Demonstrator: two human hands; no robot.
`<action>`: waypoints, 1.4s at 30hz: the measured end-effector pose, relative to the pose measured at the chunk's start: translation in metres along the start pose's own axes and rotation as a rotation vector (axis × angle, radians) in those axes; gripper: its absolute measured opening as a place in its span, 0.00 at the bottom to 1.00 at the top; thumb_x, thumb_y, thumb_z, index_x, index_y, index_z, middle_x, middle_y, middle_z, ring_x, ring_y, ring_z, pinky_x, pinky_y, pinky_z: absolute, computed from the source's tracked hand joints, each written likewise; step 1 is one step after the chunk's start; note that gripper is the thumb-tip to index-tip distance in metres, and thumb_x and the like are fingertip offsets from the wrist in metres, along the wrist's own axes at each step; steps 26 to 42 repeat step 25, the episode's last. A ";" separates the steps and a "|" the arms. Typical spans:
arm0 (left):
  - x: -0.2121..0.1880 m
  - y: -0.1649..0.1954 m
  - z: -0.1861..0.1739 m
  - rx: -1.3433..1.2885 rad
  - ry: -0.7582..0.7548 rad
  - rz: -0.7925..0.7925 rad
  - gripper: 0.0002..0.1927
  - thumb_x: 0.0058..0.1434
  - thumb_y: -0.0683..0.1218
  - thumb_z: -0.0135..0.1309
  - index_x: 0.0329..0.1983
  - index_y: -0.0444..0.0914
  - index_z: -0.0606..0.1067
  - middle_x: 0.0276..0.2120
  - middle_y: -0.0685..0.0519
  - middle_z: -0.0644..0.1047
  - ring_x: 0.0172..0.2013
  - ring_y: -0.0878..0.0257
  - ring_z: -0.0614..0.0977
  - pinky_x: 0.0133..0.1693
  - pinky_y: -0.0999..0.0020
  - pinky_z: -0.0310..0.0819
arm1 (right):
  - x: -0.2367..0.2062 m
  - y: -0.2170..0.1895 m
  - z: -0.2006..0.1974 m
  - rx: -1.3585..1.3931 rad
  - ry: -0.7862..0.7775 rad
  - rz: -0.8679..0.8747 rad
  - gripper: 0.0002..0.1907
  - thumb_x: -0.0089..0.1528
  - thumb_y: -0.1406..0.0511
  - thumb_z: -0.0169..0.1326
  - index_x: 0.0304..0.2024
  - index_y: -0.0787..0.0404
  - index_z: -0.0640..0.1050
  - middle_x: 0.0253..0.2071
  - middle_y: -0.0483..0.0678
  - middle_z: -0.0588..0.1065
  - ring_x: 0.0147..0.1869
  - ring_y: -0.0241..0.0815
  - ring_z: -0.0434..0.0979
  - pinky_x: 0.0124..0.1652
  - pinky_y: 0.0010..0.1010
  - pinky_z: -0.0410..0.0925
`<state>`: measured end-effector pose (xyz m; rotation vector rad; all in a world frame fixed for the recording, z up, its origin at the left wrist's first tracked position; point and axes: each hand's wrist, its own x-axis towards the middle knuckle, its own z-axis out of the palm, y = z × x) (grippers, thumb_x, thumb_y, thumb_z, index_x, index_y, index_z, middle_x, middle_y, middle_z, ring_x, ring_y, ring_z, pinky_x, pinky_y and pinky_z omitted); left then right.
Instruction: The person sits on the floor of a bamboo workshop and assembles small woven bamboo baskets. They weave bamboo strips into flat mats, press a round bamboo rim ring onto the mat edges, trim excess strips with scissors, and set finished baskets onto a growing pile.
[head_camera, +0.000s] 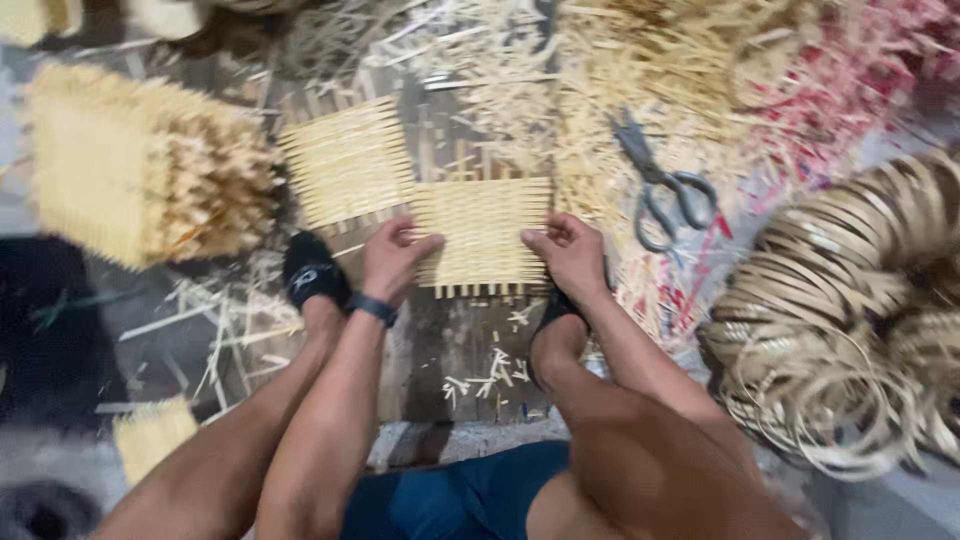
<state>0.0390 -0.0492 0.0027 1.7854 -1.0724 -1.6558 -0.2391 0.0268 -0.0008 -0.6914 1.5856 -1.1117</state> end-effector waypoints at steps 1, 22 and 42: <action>-0.004 0.001 -0.001 0.037 0.020 -0.006 0.30 0.51 0.44 0.71 0.55 0.33 0.72 0.37 0.53 0.81 0.35 0.67 0.82 0.35 0.74 0.78 | 0.000 0.001 -0.011 0.014 0.018 -0.023 0.13 0.59 0.70 0.66 0.44 0.66 0.79 0.33 0.41 0.79 0.37 0.28 0.78 0.37 0.19 0.72; -0.045 0.047 -0.035 -0.003 0.285 0.270 0.21 0.64 0.43 0.63 0.58 0.32 0.73 0.47 0.50 0.79 0.44 0.65 0.81 0.45 0.70 0.80 | 0.129 -0.072 -0.188 -1.215 0.360 -0.475 0.18 0.57 0.70 0.59 0.50 0.60 0.81 0.57 0.49 0.76 0.61 0.58 0.66 0.59 0.52 0.60; -0.043 0.056 -0.017 0.068 0.268 0.410 0.19 0.68 0.43 0.62 0.59 0.30 0.75 0.47 0.46 0.81 0.46 0.61 0.82 0.50 0.68 0.78 | 0.106 -0.087 -0.193 -1.163 0.353 -0.631 0.12 0.65 0.70 0.59 0.51 0.56 0.81 0.52 0.47 0.76 0.64 0.50 0.69 0.62 0.48 0.61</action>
